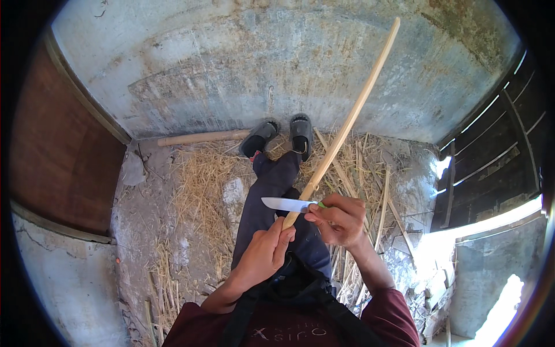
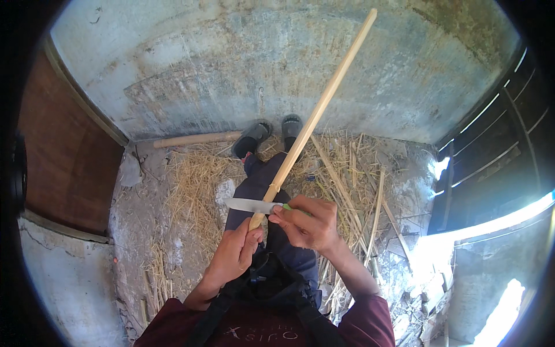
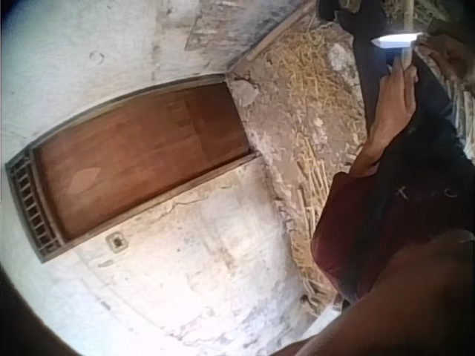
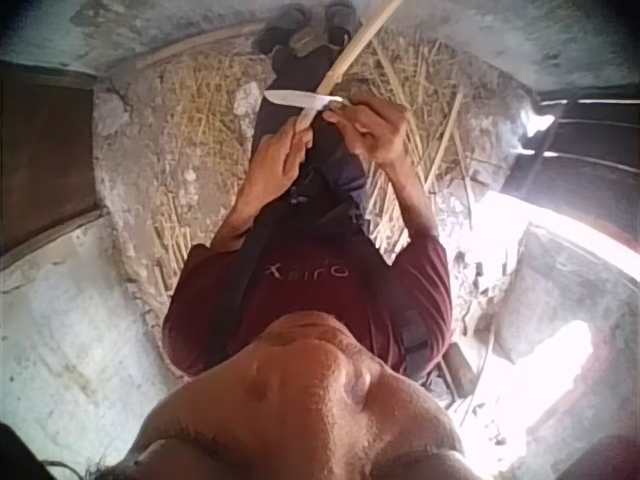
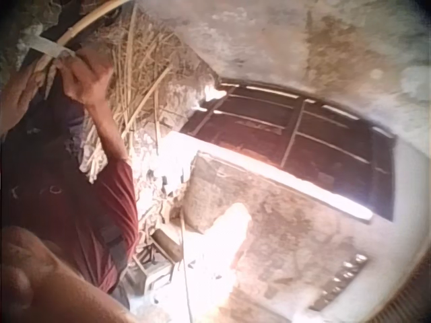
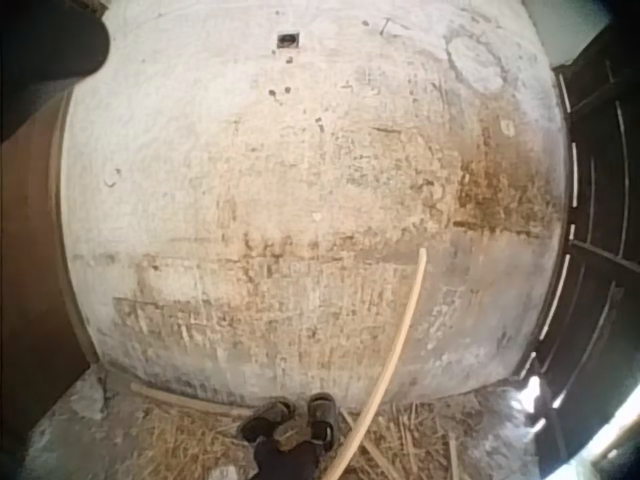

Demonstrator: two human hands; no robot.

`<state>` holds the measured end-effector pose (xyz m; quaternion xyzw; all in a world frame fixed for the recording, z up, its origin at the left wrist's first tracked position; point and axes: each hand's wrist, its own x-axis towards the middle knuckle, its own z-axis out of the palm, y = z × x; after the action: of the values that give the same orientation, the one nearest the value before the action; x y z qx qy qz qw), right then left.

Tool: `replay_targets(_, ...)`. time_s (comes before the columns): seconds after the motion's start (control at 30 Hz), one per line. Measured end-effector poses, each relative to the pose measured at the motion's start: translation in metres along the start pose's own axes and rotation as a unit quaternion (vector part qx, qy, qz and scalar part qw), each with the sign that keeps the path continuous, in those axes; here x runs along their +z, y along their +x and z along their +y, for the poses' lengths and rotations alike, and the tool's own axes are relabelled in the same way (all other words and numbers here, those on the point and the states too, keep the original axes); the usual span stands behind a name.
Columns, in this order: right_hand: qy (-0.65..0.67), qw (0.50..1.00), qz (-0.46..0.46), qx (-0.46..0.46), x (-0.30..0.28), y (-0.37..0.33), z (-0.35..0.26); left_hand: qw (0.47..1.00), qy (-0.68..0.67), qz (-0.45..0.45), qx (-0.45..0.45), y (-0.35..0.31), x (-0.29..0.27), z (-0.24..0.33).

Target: The person whittles a long wooden rod by hand using a small knife, shaving off thin strips of wood while sitting on the ground.

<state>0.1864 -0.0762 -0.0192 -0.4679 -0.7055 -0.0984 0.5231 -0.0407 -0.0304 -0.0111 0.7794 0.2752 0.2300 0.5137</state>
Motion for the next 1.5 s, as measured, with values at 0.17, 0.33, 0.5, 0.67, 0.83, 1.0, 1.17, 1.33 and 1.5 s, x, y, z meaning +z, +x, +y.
replay_targets(0.17,-0.017,1.000,0.007,-0.015,-0.003,0.012,-0.002,1.000,0.028,0.004,0.002,-0.001,-0.005,0.011)
replay_targets(0.33,-0.035,0.999,0.001,-0.037,-0.009,0.017,0.007,0.998,0.019,0.045,0.039,-0.002,-0.001,0.005)
replay_targets(0.5,-0.045,0.998,0.015,-0.039,-0.013,0.020,0.023,0.998,0.020,0.047,0.033,-0.002,-0.001,0.006)
replay_targets(0.67,-0.056,0.997,0.014,-0.057,-0.007,0.023,0.023,0.998,0.032,0.051,0.024,-0.004,-0.006,0.003)
replay_targets(0.83,-0.077,0.994,0.031,-0.067,-0.004,0.027,0.031,0.998,0.046,0.045,0.006,-0.003,-0.012,0.000)
replay_targets(1.0,-0.146,0.933,0.209,0.256,-0.075,0.032,0.140,0.998,0.059,0.019,0.006,-0.044,-0.009,-0.011)
replay_targets(1.17,-0.096,0.940,0.192,0.267,-0.093,0.008,0.172,0.999,0.027,-0.025,-0.010,-0.045,-0.023,-0.032)
replay_targets(1.33,-0.042,0.912,0.084,0.400,-0.098,-0.048,0.179,0.999,-0.002,-0.020,-0.029,-0.020,-0.028,-0.037)
replay_targets(1.5,0.214,0.810,0.181,0.515,-0.060,-0.044,0.123,0.996,-0.082,-0.031,-0.033,-0.013,-0.023,-0.044)
